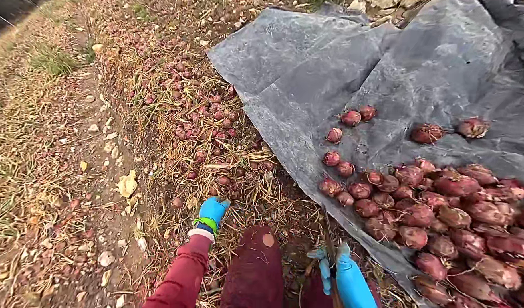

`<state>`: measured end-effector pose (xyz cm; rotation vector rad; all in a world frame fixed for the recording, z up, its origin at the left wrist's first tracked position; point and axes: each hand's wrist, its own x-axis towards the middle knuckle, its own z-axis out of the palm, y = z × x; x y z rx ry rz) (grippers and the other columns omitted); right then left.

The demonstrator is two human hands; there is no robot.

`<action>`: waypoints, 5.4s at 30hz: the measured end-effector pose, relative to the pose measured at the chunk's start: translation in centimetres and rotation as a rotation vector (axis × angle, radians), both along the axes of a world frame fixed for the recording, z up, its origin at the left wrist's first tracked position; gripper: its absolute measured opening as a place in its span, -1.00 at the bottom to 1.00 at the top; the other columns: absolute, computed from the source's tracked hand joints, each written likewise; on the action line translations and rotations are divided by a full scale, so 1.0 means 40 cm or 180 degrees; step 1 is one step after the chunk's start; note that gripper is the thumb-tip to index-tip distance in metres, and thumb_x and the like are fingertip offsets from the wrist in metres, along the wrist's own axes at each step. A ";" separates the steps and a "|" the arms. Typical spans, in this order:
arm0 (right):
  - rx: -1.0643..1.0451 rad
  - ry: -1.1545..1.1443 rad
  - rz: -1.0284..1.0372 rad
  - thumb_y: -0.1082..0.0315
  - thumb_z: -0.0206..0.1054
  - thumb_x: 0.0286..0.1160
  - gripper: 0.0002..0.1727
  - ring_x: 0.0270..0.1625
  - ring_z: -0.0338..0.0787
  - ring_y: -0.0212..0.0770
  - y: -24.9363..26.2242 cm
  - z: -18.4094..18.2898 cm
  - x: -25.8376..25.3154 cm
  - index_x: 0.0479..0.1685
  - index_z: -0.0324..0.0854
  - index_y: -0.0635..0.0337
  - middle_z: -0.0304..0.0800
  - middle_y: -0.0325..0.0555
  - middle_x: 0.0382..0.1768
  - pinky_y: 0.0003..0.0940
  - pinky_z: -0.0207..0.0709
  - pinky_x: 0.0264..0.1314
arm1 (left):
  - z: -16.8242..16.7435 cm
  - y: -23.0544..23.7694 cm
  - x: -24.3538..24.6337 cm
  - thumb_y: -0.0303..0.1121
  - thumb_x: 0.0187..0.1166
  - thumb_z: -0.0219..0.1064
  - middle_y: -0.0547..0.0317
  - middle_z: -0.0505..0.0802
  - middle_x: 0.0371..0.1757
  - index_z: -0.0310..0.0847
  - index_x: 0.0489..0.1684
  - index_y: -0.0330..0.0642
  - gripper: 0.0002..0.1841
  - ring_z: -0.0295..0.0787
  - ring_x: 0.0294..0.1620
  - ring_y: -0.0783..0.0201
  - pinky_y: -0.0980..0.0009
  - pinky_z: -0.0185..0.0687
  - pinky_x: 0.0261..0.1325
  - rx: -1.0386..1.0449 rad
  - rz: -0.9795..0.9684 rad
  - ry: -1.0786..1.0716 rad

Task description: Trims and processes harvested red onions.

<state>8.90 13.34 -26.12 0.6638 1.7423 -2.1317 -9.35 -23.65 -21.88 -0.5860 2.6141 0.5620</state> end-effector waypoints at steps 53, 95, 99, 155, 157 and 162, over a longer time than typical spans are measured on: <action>0.0401 -0.0513 0.0312 -0.33 -0.64 0.74 0.04 -0.75 0.61 -0.09 -0.177 0.013 -0.082 0.05 0.74 0.23 0.65 -0.01 -0.68 -0.13 0.61 -0.72 | -0.300 -0.113 -0.251 -0.21 0.23 0.65 -0.36 0.70 0.40 0.61 0.41 -0.25 -0.32 0.78 0.25 -0.33 -0.37 0.73 0.21 -0.0603 -0.0803 -0.0615; 0.0810 0.0488 0.0166 -0.49 -0.59 0.64 0.05 -0.82 0.54 -0.18 -0.136 0.116 -0.127 -0.09 0.70 0.18 0.56 -0.15 -0.75 -0.14 0.58 -0.79 | 0.132 0.096 -0.017 0.13 0.77 0.14 0.09 0.88 0.28 0.76 0.35 0.13 -0.54 0.80 0.35 -0.01 -0.28 0.64 0.37 0.0396 -0.1588 -0.0357; 0.0885 -0.0441 -0.0065 -0.44 -0.70 0.65 0.09 -0.80 0.55 -0.13 -0.092 0.000 -0.136 -0.03 0.70 0.20 0.57 -0.10 -0.74 -0.08 0.58 -0.75 | -0.126 -0.189 -0.151 0.19 0.69 0.19 -0.20 0.84 0.26 0.71 0.30 -0.13 -0.42 0.80 0.31 -0.23 -0.38 0.65 0.29 -0.0444 -0.0159 -0.0531; 0.0345 -0.0739 0.0830 0.28 0.44 0.49 -0.61 -0.30 0.92 0.02 -0.166 0.019 -0.081 0.25 0.65 0.27 0.91 0.09 -0.10 -0.09 0.85 -0.30 | -0.082 -0.267 0.017 0.10 0.73 0.18 -0.08 0.89 0.18 0.80 0.21 0.01 -0.55 0.81 0.29 -0.13 -0.34 0.61 0.37 -0.0329 -0.1427 -0.1248; 0.0314 -0.0870 0.0930 0.38 0.44 0.34 -0.54 -0.27 0.90 0.00 -0.199 -0.007 -0.084 0.28 0.62 0.25 0.90 0.07 -0.04 -0.09 0.84 -0.24 | -0.189 -0.277 -0.099 0.02 0.75 0.15 -0.04 0.88 0.27 0.69 0.43 0.13 -0.58 0.81 0.32 -0.15 -0.38 0.62 0.35 -0.0301 -0.0872 -0.0738; 0.0502 -0.1092 0.0959 -0.09 0.70 0.07 -0.36 -0.59 0.61 -0.23 -0.237 0.002 -0.128 0.06 0.67 0.13 0.76 -0.13 -0.41 -0.28 0.55 -0.58 | -0.323 -0.254 -0.284 -0.19 0.58 0.34 -0.36 0.84 0.16 0.55 0.40 -0.33 -0.50 0.82 0.19 -0.35 -0.44 0.67 0.18 -0.0617 -0.0659 -0.0889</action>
